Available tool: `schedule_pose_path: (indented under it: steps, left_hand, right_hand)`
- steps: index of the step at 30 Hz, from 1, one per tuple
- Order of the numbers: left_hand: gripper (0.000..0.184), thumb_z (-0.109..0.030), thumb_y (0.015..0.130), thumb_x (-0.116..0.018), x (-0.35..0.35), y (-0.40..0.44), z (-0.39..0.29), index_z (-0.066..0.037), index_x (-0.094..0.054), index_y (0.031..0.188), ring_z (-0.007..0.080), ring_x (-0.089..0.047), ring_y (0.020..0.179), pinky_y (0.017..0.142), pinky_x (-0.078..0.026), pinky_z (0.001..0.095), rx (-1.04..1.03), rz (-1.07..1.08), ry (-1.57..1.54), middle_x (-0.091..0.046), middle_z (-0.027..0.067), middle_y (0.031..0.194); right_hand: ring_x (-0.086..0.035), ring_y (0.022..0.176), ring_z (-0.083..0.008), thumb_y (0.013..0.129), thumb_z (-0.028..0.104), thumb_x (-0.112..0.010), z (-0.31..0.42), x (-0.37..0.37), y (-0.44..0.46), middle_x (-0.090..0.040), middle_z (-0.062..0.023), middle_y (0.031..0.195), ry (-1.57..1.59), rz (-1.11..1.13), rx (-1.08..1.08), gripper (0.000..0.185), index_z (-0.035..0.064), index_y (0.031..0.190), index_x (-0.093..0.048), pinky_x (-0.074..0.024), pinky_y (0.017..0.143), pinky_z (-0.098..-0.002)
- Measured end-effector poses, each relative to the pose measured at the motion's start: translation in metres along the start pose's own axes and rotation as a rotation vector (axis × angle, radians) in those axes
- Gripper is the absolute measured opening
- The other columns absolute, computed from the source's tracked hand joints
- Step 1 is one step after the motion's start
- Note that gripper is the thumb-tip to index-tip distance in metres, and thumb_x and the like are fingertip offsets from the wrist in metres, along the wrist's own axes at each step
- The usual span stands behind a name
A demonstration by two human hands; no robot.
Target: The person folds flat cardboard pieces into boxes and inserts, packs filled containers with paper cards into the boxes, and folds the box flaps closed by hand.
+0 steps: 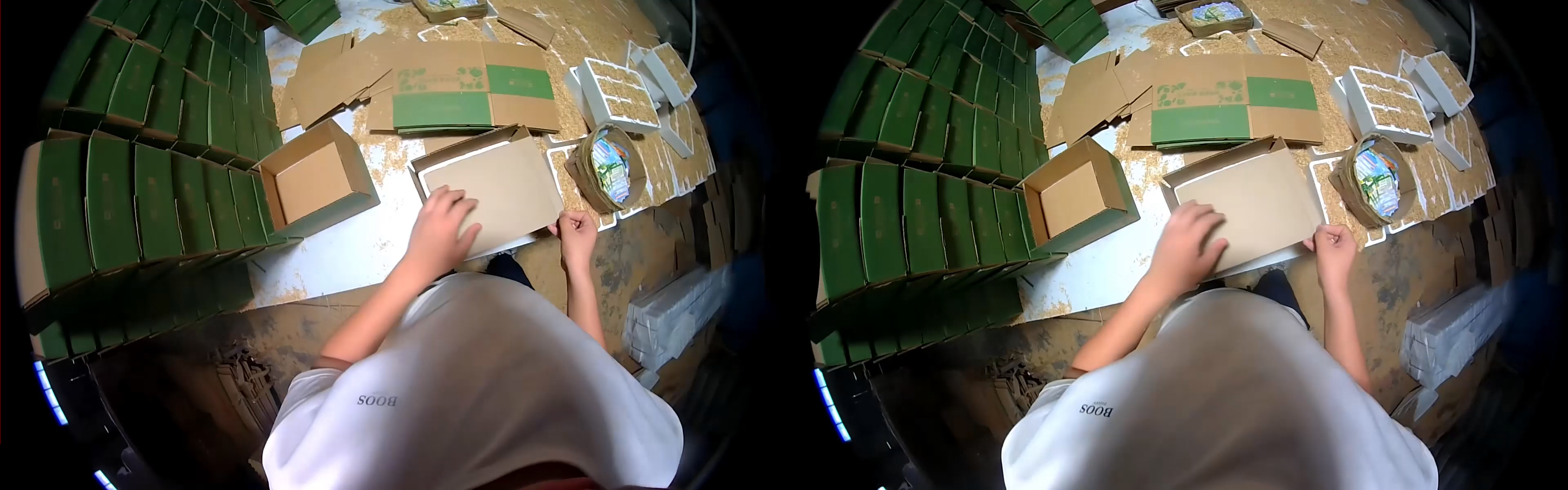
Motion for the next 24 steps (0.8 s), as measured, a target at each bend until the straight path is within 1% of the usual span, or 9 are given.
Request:
schedule_pose_path:
  steps: [4,6,11,15,17,19,21,23,24]
  left_hand:
    - [0.040,-0.029,0.082,-0.070,-0.061,0.009,-0.006,-0.004,-0.064,0.113,0.0432,-0.048,0.122,0.103,-0.040,0.0481,0.073,0.109,0.209,-0.054,0.0246,0.128]
    - [0.044,-0.034,0.084,-0.068,-0.076,0.015,0.003,-0.004,-0.063,0.116,0.0466,-0.042,0.130,0.108,-0.035,0.0512,0.205,0.209,0.188,-0.049,0.0273,0.136]
    - [0.042,-0.045,0.089,-0.060,-0.107,0.008,0.045,-0.015,-0.068,0.118,0.0380,-0.049,0.123,0.104,-0.042,0.0426,0.375,0.413,0.303,-0.045,0.0181,0.144]
    - [0.043,-0.050,0.094,-0.051,-0.113,0.021,0.049,-0.023,-0.066,0.124,0.0344,-0.048,0.127,0.104,-0.042,0.0408,0.484,0.780,0.395,-0.040,0.0086,0.151]
    - [0.041,-0.046,0.094,-0.053,-0.114,0.020,0.052,-0.020,-0.068,0.121,0.0341,-0.050,0.124,0.104,-0.043,0.0404,0.518,0.707,0.333,-0.046,0.0091,0.146]
    - [0.030,-0.030,0.093,-0.056,-0.096,0.025,0.052,-0.013,-0.070,0.113,0.0345,-0.054,0.118,0.102,-0.044,0.0406,0.500,0.588,0.194,-0.059,0.0102,0.131]
    - [0.028,-0.004,0.085,-0.060,-0.032,0.017,0.041,-0.009,-0.067,0.111,0.0364,-0.057,0.110,0.095,-0.046,0.0427,0.326,-0.253,0.207,-0.062,0.0168,0.116]
    - [0.048,0.000,0.083,-0.062,0.010,-0.017,0.050,0.002,-0.051,0.130,0.0392,-0.052,0.100,0.094,-0.042,0.0453,0.601,-0.687,0.454,-0.055,0.0206,0.107]
    - [0.046,-0.007,0.092,-0.057,0.003,-0.036,0.085,0.004,-0.045,0.135,0.0349,-0.050,0.114,0.101,-0.038,0.0428,0.889,-0.607,0.307,-0.053,0.0216,0.123]
  right_hand:
    - [-0.063,0.069,-0.0126,0.090,0.003,-0.062,0.000,-0.008,0.012,-0.061,-0.0066,0.076,0.071,0.052,0.013,0.009,-0.0031,0.091,-0.055,-0.0569,0.063,-0.0248]
    - [-0.064,0.067,-0.0163,0.087,0.004,-0.065,0.023,-0.024,0.013,-0.063,-0.0095,0.074,-0.212,0.215,0.116,0.008,-0.0021,0.086,-0.059,-0.0542,0.064,-0.0275]
    - [-0.063,0.076,-0.0351,0.082,0.014,-0.070,0.054,-0.051,0.015,-0.064,-0.0162,0.086,-0.923,0.456,0.512,0.013,0.0031,0.089,-0.067,-0.0523,0.071,-0.0406]
    - [-0.061,0.097,-0.0382,0.085,0.024,-0.068,0.075,-0.056,0.039,-0.061,-0.0204,0.106,-0.835,0.396,0.636,0.035,0.0026,0.112,-0.064,-0.0494,0.086,-0.0428]
    - [-0.053,0.119,-0.0404,0.088,0.033,-0.066,0.068,-0.059,0.064,-0.053,-0.0252,0.130,-0.799,0.404,0.586,0.061,-0.0025,0.134,-0.049,-0.0423,0.101,-0.0425]
    - [-0.040,0.135,-0.0367,0.098,0.047,-0.047,0.031,-0.078,0.086,-0.040,-0.0249,0.147,-0.579,0.814,0.256,0.068,-0.0037,0.143,-0.038,-0.0335,0.110,-0.0396]
    - [-0.036,0.139,-0.0348,0.101,0.054,-0.032,0.010,-0.096,0.088,-0.038,-0.0238,0.149,-0.501,1.114,0.124,0.072,-0.0043,0.144,-0.037,-0.0289,0.113,-0.0375]
    - [-0.036,0.139,-0.0344,0.101,0.060,-0.019,0.010,-0.101,0.078,-0.040,-0.0246,0.148,-0.685,1.252,0.056,0.080,-0.0066,0.142,-0.039,-0.0252,0.115,-0.0361]
    - [-0.034,0.140,-0.0342,0.101,0.061,-0.017,0.000,-0.104,0.078,-0.039,-0.0248,0.148,-0.713,1.292,0.031,0.082,-0.0069,0.142,-0.038,-0.0245,0.116,-0.0358]
Point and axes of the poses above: each hand's wrist, its own y-axis towards the middle knuckle, its own x-axis out of the back of the hand, z = x × y, the point moved 6 cm from there along y, towards the middle knuckle
